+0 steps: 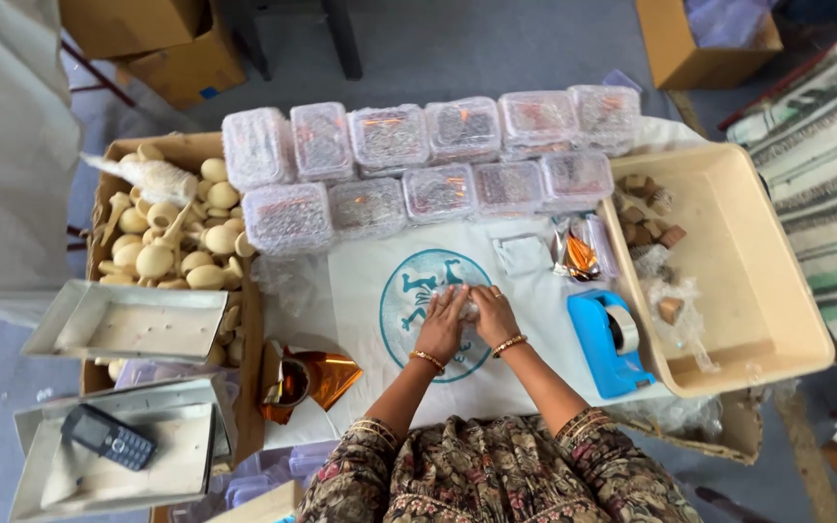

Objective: The person wraps small decorative items in bubble wrap and secures them with tape. They then place the wrapped items into a beige plastic bin. The person also handles a small white cloth and a plastic container during the process.

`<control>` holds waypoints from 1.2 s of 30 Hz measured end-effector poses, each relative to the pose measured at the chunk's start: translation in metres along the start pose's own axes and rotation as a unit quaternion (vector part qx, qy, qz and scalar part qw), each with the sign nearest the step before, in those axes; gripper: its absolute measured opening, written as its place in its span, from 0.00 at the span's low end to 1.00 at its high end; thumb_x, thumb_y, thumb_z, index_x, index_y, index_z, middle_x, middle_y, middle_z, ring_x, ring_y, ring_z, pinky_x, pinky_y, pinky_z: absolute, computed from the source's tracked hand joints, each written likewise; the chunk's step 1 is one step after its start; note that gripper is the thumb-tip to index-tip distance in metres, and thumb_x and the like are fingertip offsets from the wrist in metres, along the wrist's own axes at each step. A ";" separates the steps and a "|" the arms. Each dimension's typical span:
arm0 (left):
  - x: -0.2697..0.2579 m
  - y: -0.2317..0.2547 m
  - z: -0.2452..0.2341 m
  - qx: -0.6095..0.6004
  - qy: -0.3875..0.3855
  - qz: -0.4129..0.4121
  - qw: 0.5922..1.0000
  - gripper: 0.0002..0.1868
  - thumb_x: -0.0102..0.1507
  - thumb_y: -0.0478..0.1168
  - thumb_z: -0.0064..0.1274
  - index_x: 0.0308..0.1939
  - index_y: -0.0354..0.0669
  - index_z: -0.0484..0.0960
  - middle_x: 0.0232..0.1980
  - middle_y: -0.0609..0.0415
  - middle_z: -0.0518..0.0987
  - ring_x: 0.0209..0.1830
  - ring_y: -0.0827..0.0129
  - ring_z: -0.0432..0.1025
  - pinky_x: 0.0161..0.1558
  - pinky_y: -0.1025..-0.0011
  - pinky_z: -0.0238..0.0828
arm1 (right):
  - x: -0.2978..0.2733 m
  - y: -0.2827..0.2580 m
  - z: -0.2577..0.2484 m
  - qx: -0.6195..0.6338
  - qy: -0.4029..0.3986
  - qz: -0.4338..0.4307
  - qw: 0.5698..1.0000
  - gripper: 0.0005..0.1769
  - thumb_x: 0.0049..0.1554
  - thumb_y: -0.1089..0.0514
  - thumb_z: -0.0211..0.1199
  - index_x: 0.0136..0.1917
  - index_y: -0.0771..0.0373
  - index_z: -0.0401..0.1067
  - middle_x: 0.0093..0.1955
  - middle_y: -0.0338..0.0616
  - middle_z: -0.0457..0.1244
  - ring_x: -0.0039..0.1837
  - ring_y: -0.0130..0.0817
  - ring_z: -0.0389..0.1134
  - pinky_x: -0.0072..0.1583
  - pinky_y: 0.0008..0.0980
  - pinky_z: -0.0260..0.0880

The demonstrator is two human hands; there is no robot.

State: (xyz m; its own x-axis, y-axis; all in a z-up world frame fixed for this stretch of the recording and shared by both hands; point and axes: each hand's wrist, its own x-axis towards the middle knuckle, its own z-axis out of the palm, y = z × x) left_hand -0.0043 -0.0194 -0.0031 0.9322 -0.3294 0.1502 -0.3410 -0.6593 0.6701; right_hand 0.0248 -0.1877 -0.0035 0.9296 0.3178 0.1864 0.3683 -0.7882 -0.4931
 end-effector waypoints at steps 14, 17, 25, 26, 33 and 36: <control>-0.030 0.016 -0.028 -0.085 0.181 -0.083 0.976 0.47 0.55 0.35 0.62 0.76 0.54 0.57 0.73 0.30 0.61 0.70 0.38 0.60 0.69 0.53 0.64 | 0.037 0.011 -0.005 0.025 -0.167 0.105 0.980 0.35 0.35 0.67 0.79 0.55 0.58 0.69 0.47 0.45 0.67 0.50 0.47 0.70 0.53 0.43 0.72; -0.055 0.026 -0.053 -0.122 0.168 -0.116 0.971 0.51 0.54 0.34 0.62 0.78 0.56 0.53 0.72 0.30 0.59 0.69 0.36 0.62 0.65 0.54 0.68 | 0.032 0.022 -0.001 0.019 -0.138 0.009 0.990 0.28 0.34 0.67 0.79 0.48 0.58 0.72 0.49 0.45 0.68 0.53 0.48 0.70 0.55 0.42 0.71; -0.156 0.015 -0.096 -0.156 0.010 -0.204 0.966 0.39 0.62 0.40 0.60 0.76 0.56 0.62 0.65 0.47 0.72 0.54 0.49 0.74 0.55 0.55 0.73 | -0.010 -0.009 0.027 -0.128 -0.019 -0.110 0.985 0.19 0.49 0.62 0.67 0.54 0.59 0.70 0.57 0.53 0.62 0.61 0.59 0.60 0.65 0.54 0.62; -0.172 0.008 -0.090 -0.128 0.036 -0.191 0.973 0.34 0.61 0.39 0.61 0.70 0.53 0.68 0.61 0.49 0.75 0.53 0.52 0.75 0.56 0.57 0.73 | -0.014 -0.014 0.030 -0.156 0.024 -0.083 0.984 0.20 0.49 0.62 0.64 0.56 0.58 0.70 0.59 0.53 0.61 0.62 0.57 0.59 0.64 0.55 0.61; -0.299 -0.010 -0.085 -0.141 0.120 -0.402 0.897 0.22 0.65 0.36 0.50 0.65 0.50 0.77 0.61 0.52 0.80 0.50 0.59 0.78 0.56 0.62 0.75 | -0.016 -0.007 0.040 -0.209 0.071 -0.042 0.975 0.19 0.50 0.64 0.56 0.57 0.58 0.68 0.60 0.49 0.58 0.64 0.53 0.57 0.60 0.53 0.59; -0.352 -0.023 -0.082 -0.136 0.144 -0.484 0.853 0.20 0.65 0.38 0.53 0.61 0.49 0.78 0.61 0.50 0.80 0.53 0.58 0.77 0.55 0.62 0.75 | -0.015 -0.006 0.042 -0.208 0.059 -0.034 0.976 0.21 0.51 0.64 0.56 0.59 0.59 0.67 0.60 0.51 0.57 0.63 0.54 0.56 0.59 0.52 0.58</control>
State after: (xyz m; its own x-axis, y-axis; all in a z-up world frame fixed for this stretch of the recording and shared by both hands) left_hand -0.3150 0.1671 -0.0117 0.7660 0.4846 -0.4223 0.6086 -0.3355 0.7190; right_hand 0.0077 -0.1656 -0.0387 0.8888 0.3334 0.3143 0.3784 -0.9210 -0.0931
